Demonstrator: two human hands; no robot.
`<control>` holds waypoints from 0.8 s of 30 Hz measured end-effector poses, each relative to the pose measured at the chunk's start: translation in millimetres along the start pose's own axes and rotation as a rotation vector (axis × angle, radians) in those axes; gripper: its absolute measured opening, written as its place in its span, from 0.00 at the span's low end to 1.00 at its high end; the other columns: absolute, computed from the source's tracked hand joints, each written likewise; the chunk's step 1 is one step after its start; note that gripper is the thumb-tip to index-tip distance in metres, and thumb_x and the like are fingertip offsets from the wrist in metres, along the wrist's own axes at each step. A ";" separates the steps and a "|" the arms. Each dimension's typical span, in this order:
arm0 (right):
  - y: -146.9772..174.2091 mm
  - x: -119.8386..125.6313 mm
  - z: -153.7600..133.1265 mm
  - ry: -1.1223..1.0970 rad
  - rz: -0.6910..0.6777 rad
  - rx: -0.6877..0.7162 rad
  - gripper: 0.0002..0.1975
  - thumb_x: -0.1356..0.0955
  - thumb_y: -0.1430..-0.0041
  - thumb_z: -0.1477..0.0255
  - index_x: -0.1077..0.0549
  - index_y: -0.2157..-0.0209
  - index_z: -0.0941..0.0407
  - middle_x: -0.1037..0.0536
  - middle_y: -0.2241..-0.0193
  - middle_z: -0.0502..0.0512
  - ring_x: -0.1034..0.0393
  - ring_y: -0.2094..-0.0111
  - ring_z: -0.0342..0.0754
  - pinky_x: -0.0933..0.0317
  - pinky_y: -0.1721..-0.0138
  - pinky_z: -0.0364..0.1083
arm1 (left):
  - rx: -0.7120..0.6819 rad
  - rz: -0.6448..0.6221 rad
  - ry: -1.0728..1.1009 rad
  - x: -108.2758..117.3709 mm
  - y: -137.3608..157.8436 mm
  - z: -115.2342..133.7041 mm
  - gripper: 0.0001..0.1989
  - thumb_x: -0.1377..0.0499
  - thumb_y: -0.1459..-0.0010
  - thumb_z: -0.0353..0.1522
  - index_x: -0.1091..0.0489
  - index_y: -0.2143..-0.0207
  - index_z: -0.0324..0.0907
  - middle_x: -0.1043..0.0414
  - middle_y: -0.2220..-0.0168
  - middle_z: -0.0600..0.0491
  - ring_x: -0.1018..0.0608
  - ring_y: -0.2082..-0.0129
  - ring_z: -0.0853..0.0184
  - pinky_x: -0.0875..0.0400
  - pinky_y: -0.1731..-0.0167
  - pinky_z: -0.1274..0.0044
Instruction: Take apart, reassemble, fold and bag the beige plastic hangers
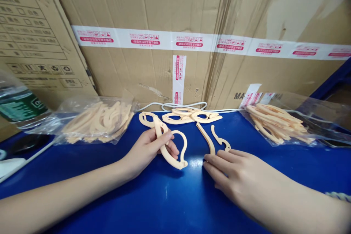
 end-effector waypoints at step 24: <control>-1.3 5.5 0.9 -0.515 0.360 -0.175 0.23 0.38 0.40 0.79 0.36 0.43 0.57 0.36 0.44 0.66 0.38 0.44 0.57 0.35 0.49 0.54 | -0.118 -0.261 -0.334 -19.1 18.8 9.8 0.15 0.47 0.35 0.36 0.37 0.49 0.40 0.25 0.71 0.52 0.22 0.71 0.65 0.27 0.67 0.75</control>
Point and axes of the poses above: each hand's wrist, its own y-axis away from the middle knuckle, its own x-axis out of the back of the hand, z = x × y, the point moved 6 cm from there along -y, towards the middle knuckle
